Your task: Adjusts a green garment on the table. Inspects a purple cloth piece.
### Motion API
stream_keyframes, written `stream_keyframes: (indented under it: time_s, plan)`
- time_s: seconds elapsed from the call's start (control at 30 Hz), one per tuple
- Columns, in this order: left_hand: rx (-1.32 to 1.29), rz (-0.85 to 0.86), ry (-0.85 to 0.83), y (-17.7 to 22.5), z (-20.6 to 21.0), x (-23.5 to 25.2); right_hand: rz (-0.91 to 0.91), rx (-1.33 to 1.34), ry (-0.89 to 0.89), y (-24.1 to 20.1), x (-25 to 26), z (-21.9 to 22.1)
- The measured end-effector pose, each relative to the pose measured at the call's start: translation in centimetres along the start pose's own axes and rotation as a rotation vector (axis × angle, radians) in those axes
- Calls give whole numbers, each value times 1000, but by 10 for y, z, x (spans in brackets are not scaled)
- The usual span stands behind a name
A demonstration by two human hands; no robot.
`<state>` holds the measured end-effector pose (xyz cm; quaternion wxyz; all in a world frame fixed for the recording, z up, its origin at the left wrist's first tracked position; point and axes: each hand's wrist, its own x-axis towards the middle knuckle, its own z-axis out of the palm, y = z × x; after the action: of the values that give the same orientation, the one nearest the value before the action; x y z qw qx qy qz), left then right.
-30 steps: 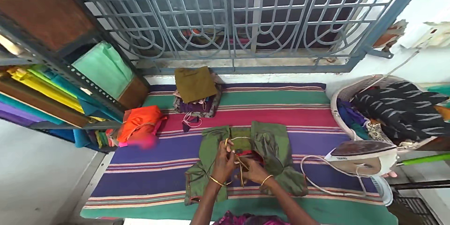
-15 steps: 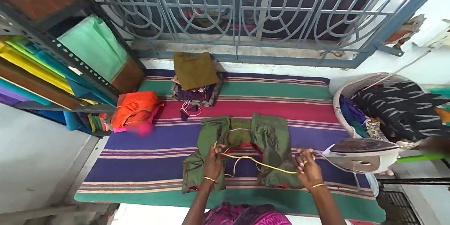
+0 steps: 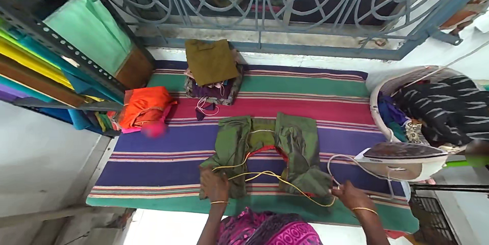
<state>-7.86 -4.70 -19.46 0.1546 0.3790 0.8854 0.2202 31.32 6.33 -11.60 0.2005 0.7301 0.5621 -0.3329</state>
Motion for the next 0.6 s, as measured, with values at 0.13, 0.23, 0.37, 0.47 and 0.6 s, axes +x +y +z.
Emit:
stream_keyframes:
  time_s: [0.13,0.23,0.37,0.47,0.6]
  plan:
    - [234,374,-443,27,19,6,-182,-62,-56,-60,-13,21]
    - [415,405,-664,37,25,25,-238,-218,-85,-77,-2,72]
    - [475,508,-686,35,20,37,-400,-169,-5,-61,11,96]
    - [562,525,-783,34,12,40,-486,-85,-211,-46,10,65]
    - [555,500,-874,44,-5,33,-429,-46,-411,-31,-16,2]
